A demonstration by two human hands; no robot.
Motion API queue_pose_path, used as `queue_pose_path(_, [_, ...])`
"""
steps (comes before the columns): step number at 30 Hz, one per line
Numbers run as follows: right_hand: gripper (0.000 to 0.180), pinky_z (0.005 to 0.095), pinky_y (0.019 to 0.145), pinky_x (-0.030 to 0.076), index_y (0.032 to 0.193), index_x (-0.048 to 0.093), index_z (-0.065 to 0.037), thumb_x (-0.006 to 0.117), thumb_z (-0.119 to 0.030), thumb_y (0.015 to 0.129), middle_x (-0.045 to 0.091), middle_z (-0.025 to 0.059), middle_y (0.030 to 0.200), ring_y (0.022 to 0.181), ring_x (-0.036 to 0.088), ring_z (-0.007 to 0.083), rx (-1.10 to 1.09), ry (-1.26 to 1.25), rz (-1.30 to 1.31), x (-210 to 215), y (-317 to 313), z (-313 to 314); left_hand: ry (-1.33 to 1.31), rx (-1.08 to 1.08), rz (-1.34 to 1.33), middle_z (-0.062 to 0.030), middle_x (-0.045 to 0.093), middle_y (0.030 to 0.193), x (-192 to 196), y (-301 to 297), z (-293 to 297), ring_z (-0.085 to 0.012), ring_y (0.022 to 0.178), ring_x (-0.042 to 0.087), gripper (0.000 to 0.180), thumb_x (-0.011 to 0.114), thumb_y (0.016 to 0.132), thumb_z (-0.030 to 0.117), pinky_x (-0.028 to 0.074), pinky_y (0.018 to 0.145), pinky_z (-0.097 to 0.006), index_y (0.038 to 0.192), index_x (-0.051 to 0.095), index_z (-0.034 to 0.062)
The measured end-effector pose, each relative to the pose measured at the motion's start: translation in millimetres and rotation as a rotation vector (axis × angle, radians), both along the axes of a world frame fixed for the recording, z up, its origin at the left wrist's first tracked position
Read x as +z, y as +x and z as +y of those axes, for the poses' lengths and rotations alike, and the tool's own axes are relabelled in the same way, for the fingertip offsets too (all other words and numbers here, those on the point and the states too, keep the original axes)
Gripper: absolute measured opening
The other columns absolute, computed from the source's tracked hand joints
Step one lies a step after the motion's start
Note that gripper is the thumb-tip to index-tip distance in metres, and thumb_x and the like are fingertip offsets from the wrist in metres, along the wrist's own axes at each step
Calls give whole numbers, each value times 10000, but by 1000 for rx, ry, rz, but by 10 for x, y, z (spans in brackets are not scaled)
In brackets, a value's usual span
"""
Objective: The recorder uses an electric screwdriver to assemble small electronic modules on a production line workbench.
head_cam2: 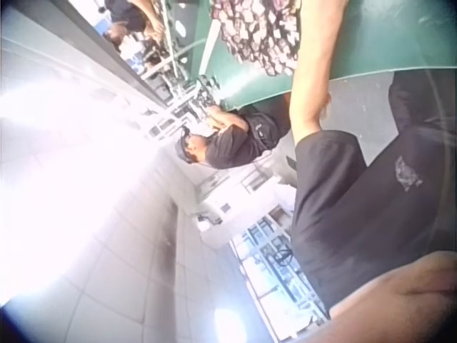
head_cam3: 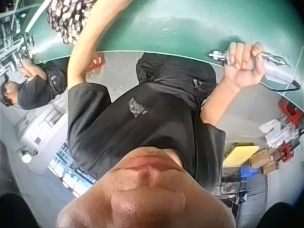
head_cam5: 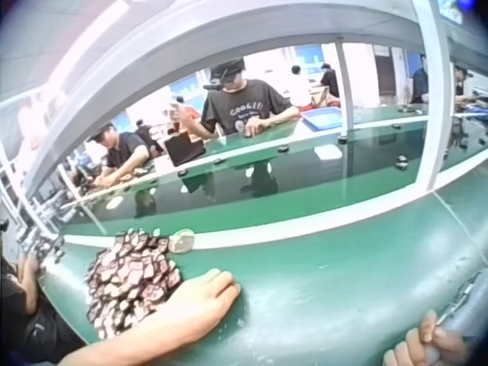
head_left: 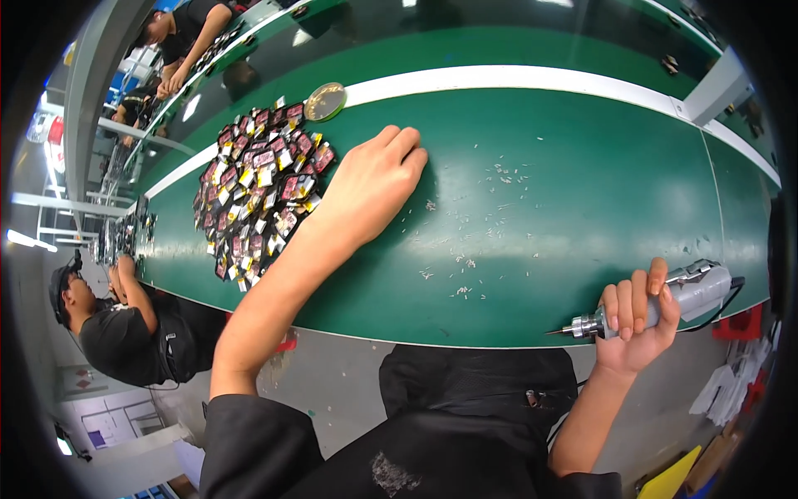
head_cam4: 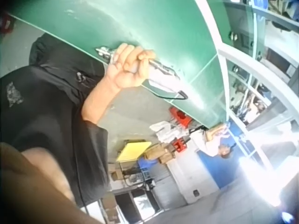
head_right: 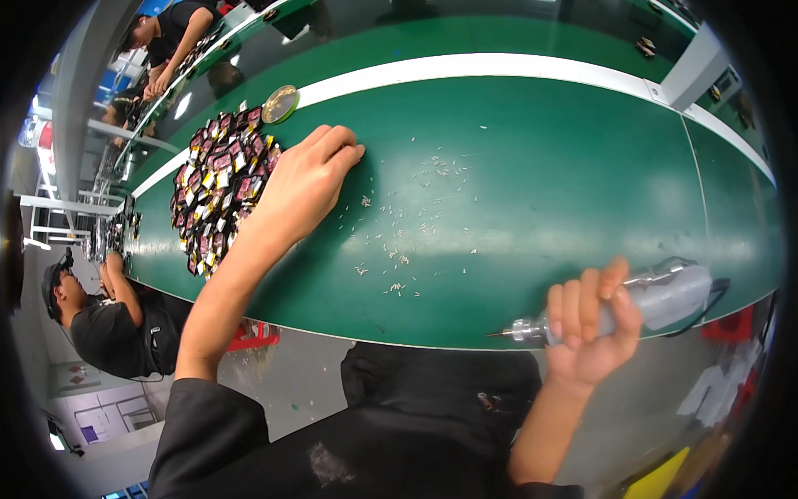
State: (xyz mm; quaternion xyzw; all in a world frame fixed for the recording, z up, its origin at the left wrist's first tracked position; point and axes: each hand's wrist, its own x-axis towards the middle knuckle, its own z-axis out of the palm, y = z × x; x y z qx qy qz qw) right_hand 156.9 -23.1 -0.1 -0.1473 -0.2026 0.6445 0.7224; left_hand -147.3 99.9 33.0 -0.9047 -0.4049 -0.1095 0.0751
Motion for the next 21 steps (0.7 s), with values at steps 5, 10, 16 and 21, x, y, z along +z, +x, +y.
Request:
queue_pose_path(5, [112,278,463,349,878,449,-53,463,-155,922,368,3,524,401,333,105,9,9,11,-4,14,-1,103,-130,198,-96,569,872,42,26,31,-247,811,587,184,606,696,-5,515,689,-360,879,610,-21])
queue_pose_path(10, [114,282,479,357,879,453,-56,454,-161,922,371,-1,526,408,347,104,21,-3,15,4,41,-36,7,-64,-116,-109,554,770,87,125,-18,-275,701,586,85,611,768,-10,486,617,-363,801,535,4])
queue_pose_path(16, [131,294,498,374,878,471,-68,417,-177,927,375,-7,524,418,365,107,-100,26,-57,-45,-36,-15,-387,-136,-724,-116,538,727,-63,500,-959,-214,580,542,108,578,773,-106,420,520,-295,822,515,-34])
queue_pose_path(21, [174,295,532,394,914,508,-71,399,-203,944,407,-4,542,442,398,117,-56,141,48,251,-130,-123,-671,-106,-1055,-119,602,813,-163,751,-1246,-149,661,593,131,612,782,-132,451,551,-246,884,566,-64])
